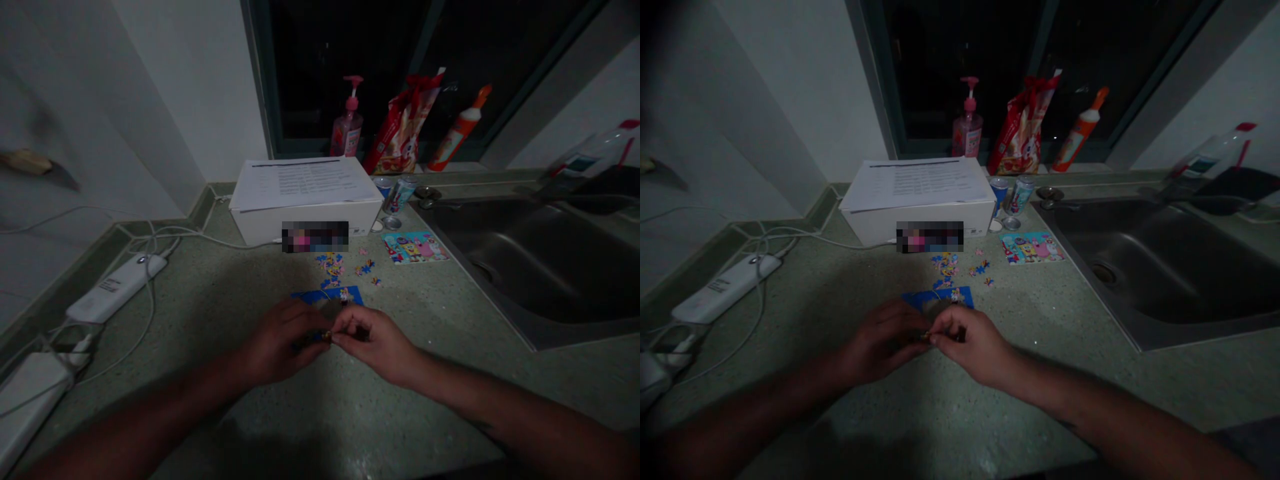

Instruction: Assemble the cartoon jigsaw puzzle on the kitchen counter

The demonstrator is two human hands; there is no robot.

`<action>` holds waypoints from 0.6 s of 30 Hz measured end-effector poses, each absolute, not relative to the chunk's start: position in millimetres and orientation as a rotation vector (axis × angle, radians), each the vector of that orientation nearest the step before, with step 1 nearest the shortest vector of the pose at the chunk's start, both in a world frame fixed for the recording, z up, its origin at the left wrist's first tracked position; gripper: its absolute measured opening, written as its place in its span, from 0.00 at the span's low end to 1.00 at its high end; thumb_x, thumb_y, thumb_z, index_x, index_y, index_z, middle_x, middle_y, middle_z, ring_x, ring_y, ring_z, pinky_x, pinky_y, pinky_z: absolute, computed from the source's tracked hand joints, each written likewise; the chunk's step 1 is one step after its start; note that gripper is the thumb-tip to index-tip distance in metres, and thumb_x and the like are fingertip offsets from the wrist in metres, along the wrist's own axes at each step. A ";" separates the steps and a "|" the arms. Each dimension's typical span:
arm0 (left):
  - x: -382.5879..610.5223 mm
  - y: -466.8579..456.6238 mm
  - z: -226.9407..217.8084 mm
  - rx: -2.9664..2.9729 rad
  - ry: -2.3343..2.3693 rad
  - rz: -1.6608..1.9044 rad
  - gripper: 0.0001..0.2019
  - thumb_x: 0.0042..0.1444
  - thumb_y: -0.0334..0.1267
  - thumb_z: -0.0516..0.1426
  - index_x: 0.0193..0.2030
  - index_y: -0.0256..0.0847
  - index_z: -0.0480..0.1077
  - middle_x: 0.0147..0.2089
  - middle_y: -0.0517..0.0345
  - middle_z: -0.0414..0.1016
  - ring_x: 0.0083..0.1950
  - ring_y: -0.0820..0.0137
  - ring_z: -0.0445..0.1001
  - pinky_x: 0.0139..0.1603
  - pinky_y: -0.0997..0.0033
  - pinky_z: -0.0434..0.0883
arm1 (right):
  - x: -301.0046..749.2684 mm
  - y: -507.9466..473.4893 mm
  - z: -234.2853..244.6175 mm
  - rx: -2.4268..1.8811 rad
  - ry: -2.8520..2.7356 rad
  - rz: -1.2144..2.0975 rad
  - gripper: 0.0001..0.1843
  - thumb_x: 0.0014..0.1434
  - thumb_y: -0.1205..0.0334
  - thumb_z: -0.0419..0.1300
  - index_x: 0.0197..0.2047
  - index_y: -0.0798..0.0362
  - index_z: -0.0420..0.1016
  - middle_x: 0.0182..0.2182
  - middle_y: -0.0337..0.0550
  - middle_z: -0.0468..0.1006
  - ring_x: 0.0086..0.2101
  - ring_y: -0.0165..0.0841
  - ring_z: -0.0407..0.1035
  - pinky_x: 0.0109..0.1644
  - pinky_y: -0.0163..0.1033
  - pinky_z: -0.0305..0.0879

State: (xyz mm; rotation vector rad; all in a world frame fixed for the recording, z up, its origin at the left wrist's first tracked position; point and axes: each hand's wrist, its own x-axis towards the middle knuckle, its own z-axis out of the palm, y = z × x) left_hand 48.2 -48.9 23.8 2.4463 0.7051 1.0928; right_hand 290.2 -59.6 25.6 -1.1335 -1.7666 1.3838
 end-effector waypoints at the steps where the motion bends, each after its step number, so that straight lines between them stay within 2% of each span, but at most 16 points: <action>1: 48.7 -48.9 22.9 2.453 0.703 1.076 0.11 0.68 0.35 0.65 0.55 0.47 0.75 0.45 0.56 0.86 0.43 0.64 0.84 0.43 0.63 0.78 | 289.7 -59.5 24.8 -1.129 -1.749 1.400 0.06 0.64 0.58 0.69 0.38 0.50 0.78 0.27 0.33 0.75 0.27 0.28 0.67 0.32 0.35 0.64; 12: 49.8 -47.2 21.3 2.408 0.736 1.071 0.08 0.68 0.36 0.66 0.52 0.46 0.76 0.43 0.56 0.85 0.43 0.63 0.83 0.44 0.61 0.78 | 288.3 -56.7 20.6 -1.107 -1.681 1.435 0.12 0.65 0.50 0.69 0.39 0.50 0.77 0.28 0.34 0.75 0.28 0.29 0.66 0.32 0.36 0.63; 18: 48.4 -44.1 16.8 2.347 0.833 1.164 0.08 0.66 0.37 0.66 0.51 0.47 0.77 0.44 0.53 0.85 0.45 0.61 0.83 0.45 0.58 0.80 | 290.9 -54.8 15.4 -1.113 -1.701 1.334 0.10 0.67 0.52 0.66 0.45 0.49 0.77 0.27 0.33 0.74 0.27 0.30 0.67 0.31 0.36 0.63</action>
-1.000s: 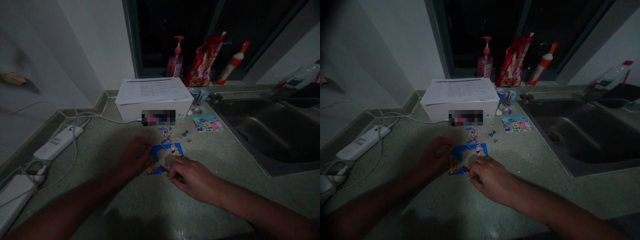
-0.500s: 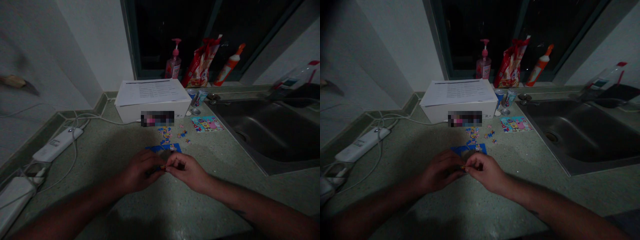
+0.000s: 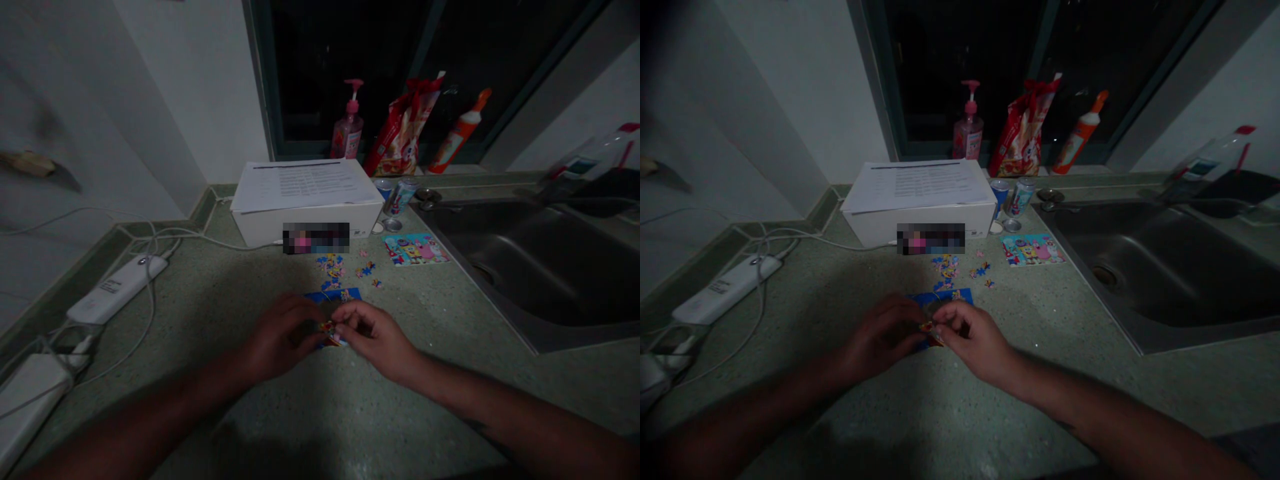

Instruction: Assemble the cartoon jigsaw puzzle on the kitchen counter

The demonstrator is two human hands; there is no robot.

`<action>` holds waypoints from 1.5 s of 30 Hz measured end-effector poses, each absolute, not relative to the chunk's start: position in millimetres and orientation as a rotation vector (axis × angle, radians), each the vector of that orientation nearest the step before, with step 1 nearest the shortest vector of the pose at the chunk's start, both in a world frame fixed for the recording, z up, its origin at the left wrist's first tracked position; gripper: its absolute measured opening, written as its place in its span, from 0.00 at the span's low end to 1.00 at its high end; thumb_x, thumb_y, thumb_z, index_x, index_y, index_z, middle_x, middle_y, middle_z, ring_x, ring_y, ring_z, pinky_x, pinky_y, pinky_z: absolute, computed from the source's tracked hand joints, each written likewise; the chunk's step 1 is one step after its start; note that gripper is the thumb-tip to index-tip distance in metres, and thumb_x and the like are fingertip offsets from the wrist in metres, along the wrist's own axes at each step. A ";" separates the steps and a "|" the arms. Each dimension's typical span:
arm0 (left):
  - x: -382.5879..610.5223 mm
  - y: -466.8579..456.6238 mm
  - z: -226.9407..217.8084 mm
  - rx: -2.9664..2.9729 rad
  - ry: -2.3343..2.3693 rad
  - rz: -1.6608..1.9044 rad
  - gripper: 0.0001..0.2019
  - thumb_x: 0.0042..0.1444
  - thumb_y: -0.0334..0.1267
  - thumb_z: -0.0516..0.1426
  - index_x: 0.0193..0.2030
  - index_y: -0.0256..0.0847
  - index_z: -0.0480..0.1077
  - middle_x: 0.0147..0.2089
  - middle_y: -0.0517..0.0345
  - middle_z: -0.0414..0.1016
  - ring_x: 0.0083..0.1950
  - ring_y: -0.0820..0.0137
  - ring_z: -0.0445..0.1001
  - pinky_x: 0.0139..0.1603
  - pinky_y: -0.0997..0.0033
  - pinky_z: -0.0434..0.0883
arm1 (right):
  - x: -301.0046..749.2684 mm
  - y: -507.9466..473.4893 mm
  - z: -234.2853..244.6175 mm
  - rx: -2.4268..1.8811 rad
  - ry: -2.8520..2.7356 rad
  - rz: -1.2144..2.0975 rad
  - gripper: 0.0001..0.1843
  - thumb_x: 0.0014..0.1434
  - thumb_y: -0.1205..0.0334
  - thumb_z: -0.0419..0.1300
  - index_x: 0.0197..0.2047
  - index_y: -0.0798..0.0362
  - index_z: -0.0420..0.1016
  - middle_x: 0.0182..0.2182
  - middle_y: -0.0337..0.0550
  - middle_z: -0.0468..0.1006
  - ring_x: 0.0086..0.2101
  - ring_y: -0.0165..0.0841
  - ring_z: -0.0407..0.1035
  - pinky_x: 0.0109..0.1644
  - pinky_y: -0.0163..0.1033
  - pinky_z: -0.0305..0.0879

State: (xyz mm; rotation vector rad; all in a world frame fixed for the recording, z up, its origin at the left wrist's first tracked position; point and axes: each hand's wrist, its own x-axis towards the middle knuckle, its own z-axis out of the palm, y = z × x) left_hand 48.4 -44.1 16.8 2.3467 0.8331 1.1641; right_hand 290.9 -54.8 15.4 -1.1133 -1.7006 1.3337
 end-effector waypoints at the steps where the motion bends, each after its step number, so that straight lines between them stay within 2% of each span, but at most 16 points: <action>1: 47.8 -43.7 16.2 2.326 0.880 1.180 0.08 0.66 0.37 0.67 0.50 0.47 0.77 0.45 0.52 0.84 0.46 0.61 0.84 0.46 0.57 0.81 | 291.9 -54.6 13.9 -1.129 -1.722 1.294 0.09 0.68 0.53 0.66 0.45 0.49 0.78 0.26 0.32 0.73 0.26 0.30 0.67 0.31 0.36 0.64; 5: 46.4 -43.2 15.8 2.281 0.966 1.186 0.07 0.65 0.39 0.67 0.49 0.48 0.78 0.46 0.50 0.84 0.48 0.59 0.84 0.47 0.54 0.82 | 294.4 -55.8 12.3 -1.133 -1.820 1.096 0.05 0.68 0.60 0.64 0.46 0.48 0.79 0.28 0.33 0.75 0.27 0.30 0.68 0.31 0.36 0.66; 8: 47.0 -43.5 16.3 2.303 0.918 1.210 0.08 0.65 0.39 0.68 0.49 0.47 0.78 0.46 0.51 0.84 0.48 0.60 0.84 0.47 0.55 0.82 | 294.1 -58.2 15.7 -1.064 -1.894 0.942 0.07 0.68 0.63 0.63 0.49 0.48 0.80 0.35 0.37 0.78 0.29 0.30 0.70 0.33 0.36 0.68; 12: 46.7 -43.8 14.8 2.317 0.919 1.206 0.08 0.65 0.39 0.68 0.49 0.47 0.78 0.46 0.51 0.84 0.48 0.60 0.83 0.48 0.55 0.81 | 294.4 -58.6 21.4 -1.023 -1.956 0.836 0.09 0.68 0.65 0.63 0.51 0.47 0.80 0.37 0.38 0.78 0.28 0.30 0.71 0.33 0.37 0.69; 15: 44.8 -43.2 13.1 2.301 0.965 1.182 0.08 0.65 0.40 0.67 0.50 0.47 0.79 0.47 0.50 0.84 0.49 0.59 0.83 0.50 0.54 0.81 | 299.8 -52.3 26.5 -1.035 -1.934 0.762 0.09 0.70 0.64 0.61 0.51 0.47 0.80 0.39 0.41 0.79 0.30 0.31 0.72 0.33 0.38 0.71; 19: 42.6 -41.2 13.0 2.281 1.052 1.140 0.07 0.65 0.40 0.67 0.49 0.48 0.79 0.49 0.51 0.83 0.50 0.58 0.82 0.53 0.51 0.81 | 315.2 -34.3 35.0 -1.105 -1.816 0.607 0.09 0.72 0.61 0.60 0.51 0.47 0.81 0.45 0.46 0.82 0.38 0.35 0.76 0.39 0.41 0.74; 24: 41.0 -39.4 13.9 2.292 1.066 1.163 0.08 0.64 0.37 0.67 0.49 0.47 0.78 0.50 0.51 0.83 0.51 0.58 0.82 0.54 0.50 0.80 | 329.0 -17.7 40.9 -1.149 -1.654 0.480 0.09 0.72 0.59 0.59 0.50 0.47 0.81 0.46 0.47 0.83 0.45 0.40 0.78 0.47 0.47 0.76; 27: 41.1 -40.1 14.1 2.292 1.048 1.167 0.08 0.64 0.36 0.67 0.49 0.47 0.78 0.50 0.50 0.83 0.51 0.58 0.82 0.53 0.50 0.80 | 325.1 -21.4 38.8 -1.121 -1.724 0.575 0.08 0.72 0.59 0.60 0.47 0.48 0.82 0.41 0.45 0.83 0.39 0.37 0.78 0.42 0.43 0.75; 31: 44.8 -41.9 15.9 2.333 0.965 1.191 0.09 0.65 0.37 0.67 0.51 0.48 0.77 0.49 0.49 0.83 0.50 0.58 0.83 0.50 0.53 0.80 | 310.5 -37.0 31.2 -1.106 -1.848 0.913 0.08 0.71 0.56 0.62 0.45 0.49 0.82 0.30 0.37 0.79 0.28 0.31 0.71 0.32 0.37 0.67; 36: 52.8 -45.3 20.8 2.415 0.763 1.182 0.09 0.68 0.38 0.67 0.52 0.47 0.74 0.43 0.55 0.85 0.44 0.61 0.82 0.47 0.57 0.77 | 296.0 -52.6 26.2 -1.091 -1.849 1.271 0.09 0.66 0.56 0.68 0.47 0.49 0.80 0.28 0.33 0.76 0.28 0.29 0.70 0.32 0.35 0.67; 45: 56.6 -50.7 20.0 2.360 0.721 1.176 0.07 0.69 0.33 0.64 0.51 0.46 0.75 0.42 0.57 0.85 0.41 0.65 0.82 0.43 0.64 0.75 | 288.5 -56.8 24.5 -1.052 -1.741 1.338 0.08 0.63 0.61 0.69 0.45 0.49 0.78 0.29 0.34 0.78 0.30 0.30 0.73 0.35 0.37 0.70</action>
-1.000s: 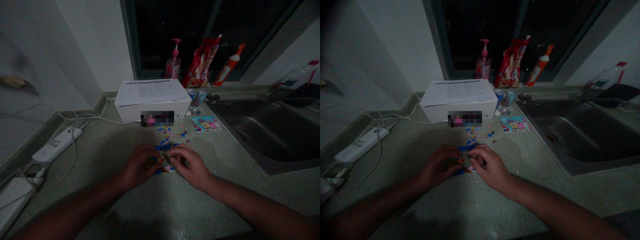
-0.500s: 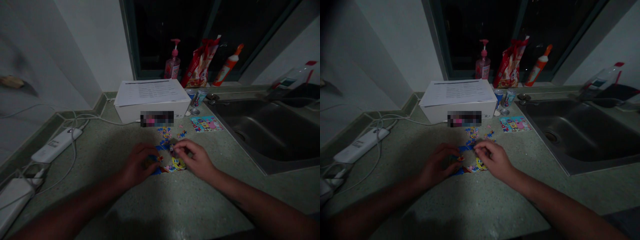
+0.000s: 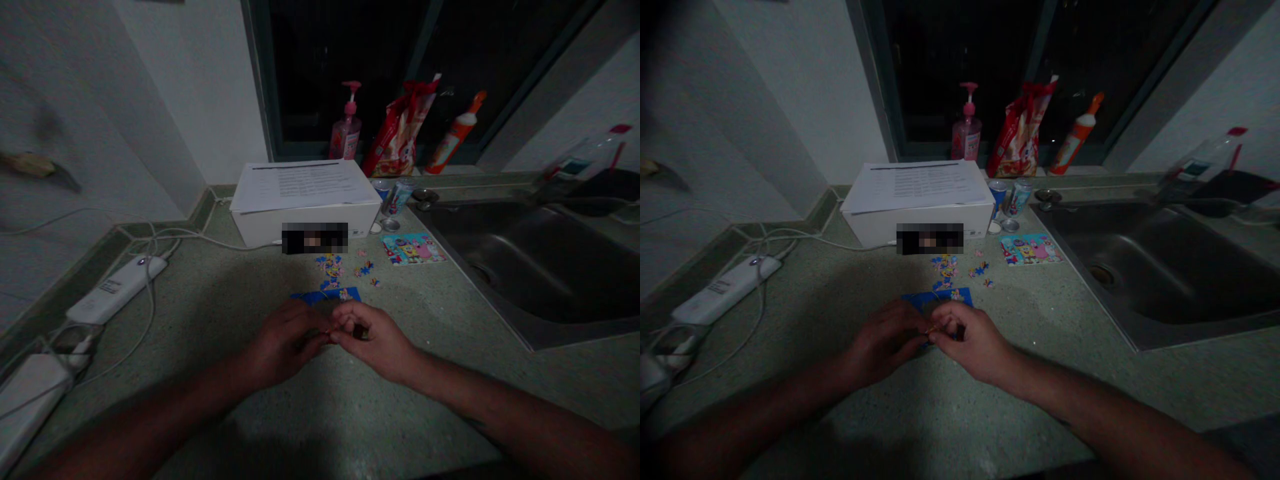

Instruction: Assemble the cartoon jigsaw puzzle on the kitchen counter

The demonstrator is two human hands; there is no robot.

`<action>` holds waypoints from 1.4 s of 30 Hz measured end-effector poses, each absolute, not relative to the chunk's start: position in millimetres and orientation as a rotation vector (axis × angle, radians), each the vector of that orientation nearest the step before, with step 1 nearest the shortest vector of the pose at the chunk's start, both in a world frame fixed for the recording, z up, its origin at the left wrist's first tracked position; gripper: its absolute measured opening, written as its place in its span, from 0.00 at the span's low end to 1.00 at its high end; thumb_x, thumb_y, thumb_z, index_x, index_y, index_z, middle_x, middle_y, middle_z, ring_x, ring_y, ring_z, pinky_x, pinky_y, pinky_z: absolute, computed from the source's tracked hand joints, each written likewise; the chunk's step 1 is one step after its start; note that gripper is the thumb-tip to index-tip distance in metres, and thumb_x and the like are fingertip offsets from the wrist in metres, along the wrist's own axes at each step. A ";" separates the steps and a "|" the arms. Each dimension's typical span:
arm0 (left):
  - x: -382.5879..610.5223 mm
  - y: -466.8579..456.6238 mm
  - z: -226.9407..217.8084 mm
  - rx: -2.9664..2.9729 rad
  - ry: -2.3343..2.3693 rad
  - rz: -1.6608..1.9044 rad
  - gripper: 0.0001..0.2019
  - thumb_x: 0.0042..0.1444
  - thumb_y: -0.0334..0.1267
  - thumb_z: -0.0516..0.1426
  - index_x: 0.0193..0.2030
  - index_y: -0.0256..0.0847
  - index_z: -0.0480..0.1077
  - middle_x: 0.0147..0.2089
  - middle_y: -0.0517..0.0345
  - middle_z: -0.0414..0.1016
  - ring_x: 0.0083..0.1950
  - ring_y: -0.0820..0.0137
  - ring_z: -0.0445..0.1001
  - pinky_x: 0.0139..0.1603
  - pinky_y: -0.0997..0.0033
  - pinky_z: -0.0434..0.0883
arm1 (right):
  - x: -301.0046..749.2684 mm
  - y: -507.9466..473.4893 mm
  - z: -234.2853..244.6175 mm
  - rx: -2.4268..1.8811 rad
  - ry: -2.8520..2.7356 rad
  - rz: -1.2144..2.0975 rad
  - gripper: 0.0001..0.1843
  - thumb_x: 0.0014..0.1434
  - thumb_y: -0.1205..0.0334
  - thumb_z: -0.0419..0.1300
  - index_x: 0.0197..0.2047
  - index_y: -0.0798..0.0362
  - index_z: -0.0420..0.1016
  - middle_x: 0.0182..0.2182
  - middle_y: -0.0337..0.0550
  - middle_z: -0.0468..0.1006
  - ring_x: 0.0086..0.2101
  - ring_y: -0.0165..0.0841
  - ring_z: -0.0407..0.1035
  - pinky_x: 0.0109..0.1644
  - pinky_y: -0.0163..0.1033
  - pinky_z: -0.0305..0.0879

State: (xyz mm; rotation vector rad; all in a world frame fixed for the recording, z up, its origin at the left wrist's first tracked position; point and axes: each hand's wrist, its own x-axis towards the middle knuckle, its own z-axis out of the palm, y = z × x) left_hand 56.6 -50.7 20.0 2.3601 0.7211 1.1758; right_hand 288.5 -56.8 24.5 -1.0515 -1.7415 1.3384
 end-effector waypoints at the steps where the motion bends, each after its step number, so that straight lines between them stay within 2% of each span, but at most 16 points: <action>1: 56.9 -50.8 19.3 2.335 0.728 1.183 0.06 0.69 0.32 0.64 0.50 0.46 0.75 0.41 0.57 0.85 0.40 0.66 0.82 0.42 0.65 0.75 | 288.0 -57.4 23.3 -1.057 -1.735 1.341 0.08 0.63 0.62 0.69 0.45 0.49 0.78 0.29 0.34 0.79 0.30 0.30 0.73 0.36 0.37 0.70; 8: 58.6 -53.6 20.1 2.231 0.796 1.199 0.06 0.68 0.31 0.64 0.47 0.45 0.76 0.38 0.58 0.83 0.39 0.67 0.81 0.39 0.67 0.75 | 287.3 -58.4 18.4 -1.101 -1.682 1.395 0.06 0.61 0.58 0.70 0.38 0.49 0.78 0.29 0.35 0.80 0.30 0.31 0.74 0.37 0.37 0.70; 13: 57.5 -53.7 25.1 2.286 0.801 1.215 0.07 0.69 0.38 0.67 0.50 0.45 0.75 0.41 0.56 0.84 0.41 0.65 0.83 0.41 0.66 0.77 | 289.6 -51.7 26.3 -1.124 -1.602 1.441 0.12 0.61 0.51 0.73 0.36 0.49 0.79 0.28 0.36 0.79 0.29 0.30 0.73 0.35 0.37 0.69; 17: 57.3 -53.9 24.7 2.417 0.806 1.175 0.09 0.69 0.39 0.67 0.52 0.45 0.74 0.42 0.56 0.84 0.41 0.64 0.83 0.42 0.63 0.77 | 289.6 -48.4 28.9 -1.095 -1.491 1.524 0.17 0.59 0.47 0.75 0.36 0.49 0.77 0.26 0.34 0.76 0.27 0.29 0.70 0.32 0.36 0.68; 24: 56.3 -54.5 22.5 2.485 0.853 1.195 0.08 0.69 0.38 0.65 0.50 0.46 0.72 0.41 0.57 0.83 0.41 0.64 0.82 0.41 0.64 0.77 | 287.4 -53.3 22.7 -1.096 -1.409 1.694 0.18 0.58 0.47 0.76 0.37 0.49 0.76 0.28 0.35 0.78 0.24 0.27 0.67 0.25 0.33 0.63; 35: 56.5 -53.7 23.6 2.484 0.832 1.284 0.08 0.69 0.35 0.65 0.51 0.44 0.73 0.41 0.56 0.84 0.41 0.65 0.83 0.42 0.65 0.78 | 285.7 -53.0 22.8 -1.060 -1.409 1.644 0.16 0.60 0.48 0.74 0.38 0.49 0.77 0.28 0.35 0.78 0.25 0.27 0.69 0.27 0.34 0.63; 39: 55.7 -53.0 23.6 2.463 0.857 1.289 0.09 0.67 0.33 0.65 0.51 0.44 0.74 0.42 0.54 0.84 0.42 0.64 0.84 0.42 0.64 0.79 | 286.5 -53.6 19.0 -1.043 -1.478 1.546 0.14 0.61 0.49 0.74 0.39 0.48 0.78 0.27 0.34 0.77 0.26 0.29 0.71 0.30 0.36 0.69; 42: 55.1 -52.3 23.3 2.391 0.894 1.312 0.09 0.67 0.33 0.66 0.52 0.44 0.75 0.44 0.53 0.84 0.43 0.63 0.84 0.42 0.64 0.80 | 289.4 -55.1 19.2 -1.032 -1.622 1.317 0.10 0.64 0.56 0.72 0.46 0.48 0.80 0.29 0.35 0.79 0.28 0.30 0.74 0.32 0.36 0.72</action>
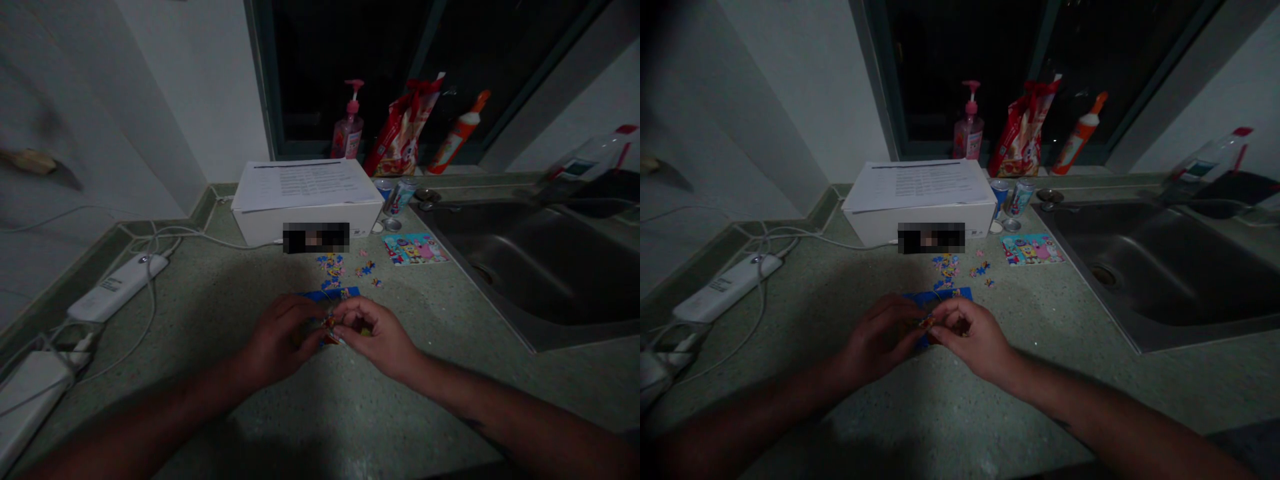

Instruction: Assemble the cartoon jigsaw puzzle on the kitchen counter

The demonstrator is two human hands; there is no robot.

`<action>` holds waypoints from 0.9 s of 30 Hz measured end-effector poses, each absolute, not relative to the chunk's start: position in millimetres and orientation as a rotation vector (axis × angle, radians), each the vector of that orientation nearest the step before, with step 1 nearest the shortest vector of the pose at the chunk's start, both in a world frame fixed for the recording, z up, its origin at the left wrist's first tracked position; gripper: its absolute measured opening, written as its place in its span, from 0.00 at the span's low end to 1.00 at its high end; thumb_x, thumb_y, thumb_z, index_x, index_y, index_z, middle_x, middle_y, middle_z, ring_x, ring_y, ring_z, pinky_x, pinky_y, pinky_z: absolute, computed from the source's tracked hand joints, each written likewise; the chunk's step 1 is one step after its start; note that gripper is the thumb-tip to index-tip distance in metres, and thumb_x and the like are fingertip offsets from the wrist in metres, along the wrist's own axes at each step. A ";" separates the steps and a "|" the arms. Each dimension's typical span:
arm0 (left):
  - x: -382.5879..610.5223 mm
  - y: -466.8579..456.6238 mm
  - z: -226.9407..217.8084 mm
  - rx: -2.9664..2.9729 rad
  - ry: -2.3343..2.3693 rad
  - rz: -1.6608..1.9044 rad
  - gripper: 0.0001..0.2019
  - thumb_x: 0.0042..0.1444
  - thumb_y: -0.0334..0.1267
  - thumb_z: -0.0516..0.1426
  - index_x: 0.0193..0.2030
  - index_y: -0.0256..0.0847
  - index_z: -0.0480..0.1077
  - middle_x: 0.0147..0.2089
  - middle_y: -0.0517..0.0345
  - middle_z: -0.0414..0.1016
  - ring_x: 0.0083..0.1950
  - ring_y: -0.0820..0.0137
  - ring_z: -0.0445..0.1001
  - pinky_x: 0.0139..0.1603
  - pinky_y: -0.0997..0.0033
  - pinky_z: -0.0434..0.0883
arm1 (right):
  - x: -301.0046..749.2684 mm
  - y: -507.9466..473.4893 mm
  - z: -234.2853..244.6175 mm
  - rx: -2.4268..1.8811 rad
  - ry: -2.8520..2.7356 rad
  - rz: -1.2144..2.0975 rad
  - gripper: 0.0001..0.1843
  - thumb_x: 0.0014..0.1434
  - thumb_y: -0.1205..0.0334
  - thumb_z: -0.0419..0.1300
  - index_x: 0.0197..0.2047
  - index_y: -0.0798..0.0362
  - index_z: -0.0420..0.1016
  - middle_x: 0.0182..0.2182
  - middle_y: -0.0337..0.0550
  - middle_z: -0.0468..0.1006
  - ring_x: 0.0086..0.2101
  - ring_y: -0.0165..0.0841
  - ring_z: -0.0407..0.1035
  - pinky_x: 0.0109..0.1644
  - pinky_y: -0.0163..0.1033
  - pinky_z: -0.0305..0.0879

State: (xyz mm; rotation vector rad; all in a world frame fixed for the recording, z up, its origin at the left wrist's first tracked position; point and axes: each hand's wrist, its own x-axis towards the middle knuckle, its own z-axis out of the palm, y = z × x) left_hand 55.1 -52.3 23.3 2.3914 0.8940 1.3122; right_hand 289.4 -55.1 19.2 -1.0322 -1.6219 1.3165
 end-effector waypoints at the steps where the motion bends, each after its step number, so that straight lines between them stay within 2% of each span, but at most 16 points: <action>1: 55.0 -52.2 23.3 2.364 0.904 1.319 0.10 0.67 0.33 0.66 0.53 0.44 0.75 0.44 0.53 0.84 0.44 0.63 0.84 0.42 0.64 0.80 | 290.6 -55.3 20.2 -1.015 -1.680 1.205 0.10 0.64 0.58 0.71 0.49 0.47 0.81 0.33 0.37 0.81 0.30 0.30 0.75 0.33 0.37 0.73; 3: 54.8 -52.4 23.5 2.316 0.906 1.321 0.10 0.67 0.33 0.66 0.53 0.45 0.76 0.45 0.52 0.84 0.45 0.64 0.84 0.44 0.64 0.81 | 292.8 -55.2 22.7 -0.966 -1.786 0.963 0.13 0.65 0.62 0.71 0.53 0.45 0.82 0.45 0.44 0.83 0.36 0.33 0.78 0.39 0.40 0.78; 5: 54.7 -53.0 23.5 2.290 0.899 1.312 0.10 0.67 0.34 0.66 0.54 0.45 0.77 0.46 0.51 0.84 0.46 0.63 0.84 0.45 0.63 0.82 | 294.2 -54.7 25.1 -0.927 -1.865 0.770 0.14 0.65 0.63 0.71 0.53 0.44 0.82 0.53 0.47 0.82 0.47 0.38 0.80 0.50 0.46 0.81; 8: 54.6 -53.8 22.7 2.281 0.902 1.312 0.10 0.68 0.35 0.66 0.54 0.45 0.77 0.46 0.51 0.84 0.46 0.63 0.84 0.46 0.62 0.82 | 295.0 -54.5 26.6 -0.900 -1.919 0.632 0.14 0.65 0.64 0.71 0.53 0.43 0.82 0.54 0.48 0.81 0.55 0.43 0.79 0.59 0.52 0.80; 22: 55.9 -53.4 24.5 2.345 0.871 1.299 0.09 0.68 0.35 0.65 0.54 0.45 0.75 0.46 0.52 0.84 0.46 0.63 0.84 0.46 0.62 0.82 | 295.9 -55.4 28.9 -0.906 -2.033 0.483 0.13 0.66 0.65 0.69 0.52 0.44 0.81 0.59 0.50 0.79 0.60 0.46 0.77 0.64 0.54 0.78; 27: 42.8 -45.4 19.8 2.359 1.067 1.225 0.17 0.67 0.39 0.65 0.61 0.47 0.74 0.53 0.49 0.83 0.53 0.57 0.83 0.52 0.53 0.83 | 311.3 -41.5 31.9 -0.943 -2.066 0.470 0.12 0.67 0.63 0.68 0.54 0.44 0.82 0.65 0.51 0.76 0.66 0.47 0.73 0.68 0.58 0.74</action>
